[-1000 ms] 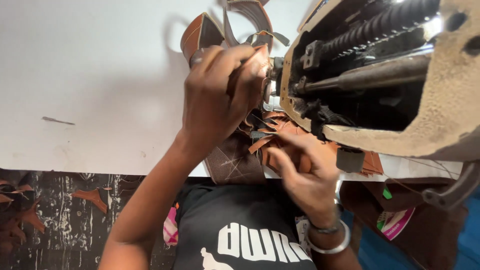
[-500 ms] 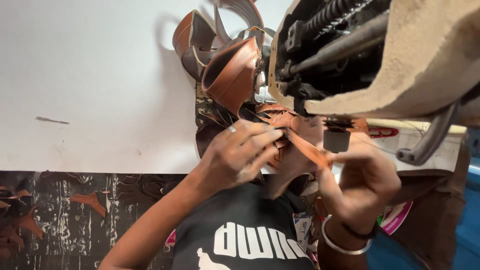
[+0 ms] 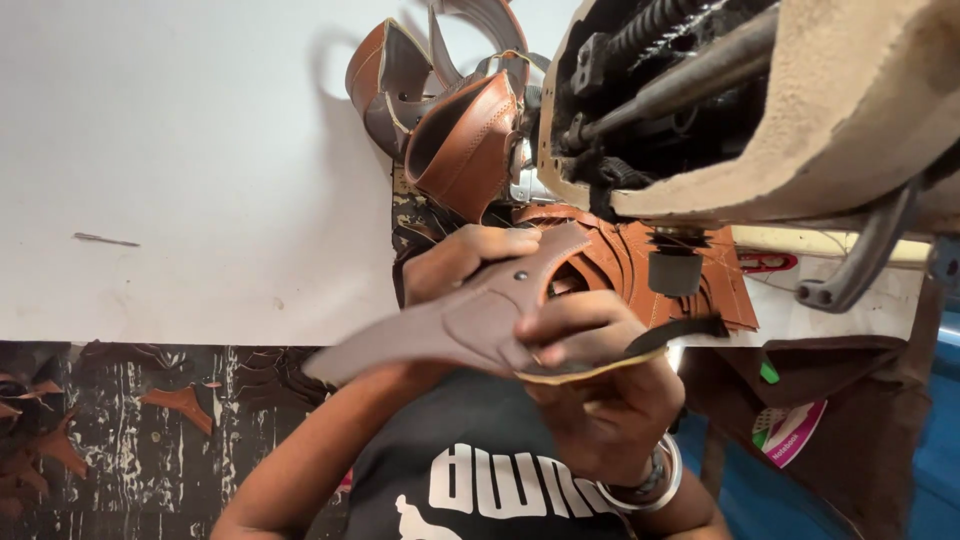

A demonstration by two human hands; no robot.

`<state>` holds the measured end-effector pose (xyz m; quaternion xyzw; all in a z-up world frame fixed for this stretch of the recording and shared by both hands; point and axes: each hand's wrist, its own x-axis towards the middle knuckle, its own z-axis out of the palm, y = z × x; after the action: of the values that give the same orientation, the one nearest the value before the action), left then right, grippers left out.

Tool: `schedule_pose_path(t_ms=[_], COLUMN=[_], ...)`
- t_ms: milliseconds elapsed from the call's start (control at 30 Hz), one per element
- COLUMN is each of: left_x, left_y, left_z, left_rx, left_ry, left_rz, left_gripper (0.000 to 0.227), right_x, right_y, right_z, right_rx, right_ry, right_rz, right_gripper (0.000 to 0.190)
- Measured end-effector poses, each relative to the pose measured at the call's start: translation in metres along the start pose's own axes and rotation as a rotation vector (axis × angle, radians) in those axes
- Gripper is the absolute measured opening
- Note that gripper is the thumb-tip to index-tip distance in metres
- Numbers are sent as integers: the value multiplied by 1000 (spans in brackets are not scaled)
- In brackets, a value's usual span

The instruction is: Stitching together leather components of shoes using an industrial sewing machine.

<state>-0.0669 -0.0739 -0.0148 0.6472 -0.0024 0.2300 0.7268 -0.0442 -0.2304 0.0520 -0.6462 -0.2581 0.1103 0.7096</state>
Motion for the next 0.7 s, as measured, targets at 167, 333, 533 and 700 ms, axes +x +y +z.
schedule_pose_path(t_ms=[167,333,533,700], left_x=[7,21,46,53], left_y=[-3,-20,-11,-4], left_z=[-26,-45,-44,-40], left_rx=[81,34,-8,-24], left_ry=[209,248,221,197], left_rz=[-231,-351,-439,-381], left_gripper=[16,21,19,25], right_x=[36,29,38,45], right_y=[13,59,73,75], right_z=[14,11,17,23], right_rx=[-739,-423,-410,-324], right_ry=[81,74,87,81], right_rz=[-206,130,60,66], right_gripper=[25,45,27,24])
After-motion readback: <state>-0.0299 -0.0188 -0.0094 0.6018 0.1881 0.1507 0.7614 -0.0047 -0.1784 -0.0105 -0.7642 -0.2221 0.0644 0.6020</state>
